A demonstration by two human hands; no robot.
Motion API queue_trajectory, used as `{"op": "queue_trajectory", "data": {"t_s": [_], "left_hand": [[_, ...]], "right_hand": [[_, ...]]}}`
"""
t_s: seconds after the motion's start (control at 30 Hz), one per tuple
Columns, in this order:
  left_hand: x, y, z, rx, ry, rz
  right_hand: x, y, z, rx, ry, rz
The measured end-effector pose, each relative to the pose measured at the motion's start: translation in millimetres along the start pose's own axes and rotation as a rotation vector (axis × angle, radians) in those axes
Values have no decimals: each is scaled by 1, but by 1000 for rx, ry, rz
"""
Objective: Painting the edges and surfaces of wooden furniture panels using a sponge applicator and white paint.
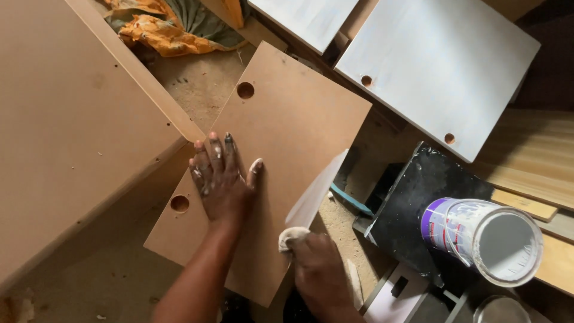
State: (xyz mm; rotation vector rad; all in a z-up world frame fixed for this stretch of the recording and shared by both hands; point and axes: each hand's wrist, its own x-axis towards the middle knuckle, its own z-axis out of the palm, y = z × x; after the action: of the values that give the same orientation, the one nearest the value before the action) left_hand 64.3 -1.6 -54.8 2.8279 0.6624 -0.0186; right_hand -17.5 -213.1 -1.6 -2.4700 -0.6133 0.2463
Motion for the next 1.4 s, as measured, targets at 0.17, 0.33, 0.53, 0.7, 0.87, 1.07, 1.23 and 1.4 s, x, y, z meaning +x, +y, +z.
{"op": "queue_trajectory", "data": {"t_s": [0.17,0.33,0.53,0.7,0.87,1.07,1.23,1.4], "left_hand": [[-2,-7,-2,52,75,250],[3,-2,-7,59,122,386],[4,-1,-11,63,106,357],[3,-4,-7,71,108,345],[4,-2,-10,5,-50,280],[1,-2,-9,5,-61,291],[-19,31,-28,-65,-232,173],[-132,120,-29,-475,-174,189]], "right_hand": [[52,47,11,-233,180,-177],[142,113,-18,-295,349,-80],[237,189,-89,-251,345,218],[174,167,-42,-274,75,271],[19,64,36,-376,201,58],[-90,-31,70,183,39,115],[-182,35,85,788,-28,908],[-166,123,-77,309,573,934]]}}
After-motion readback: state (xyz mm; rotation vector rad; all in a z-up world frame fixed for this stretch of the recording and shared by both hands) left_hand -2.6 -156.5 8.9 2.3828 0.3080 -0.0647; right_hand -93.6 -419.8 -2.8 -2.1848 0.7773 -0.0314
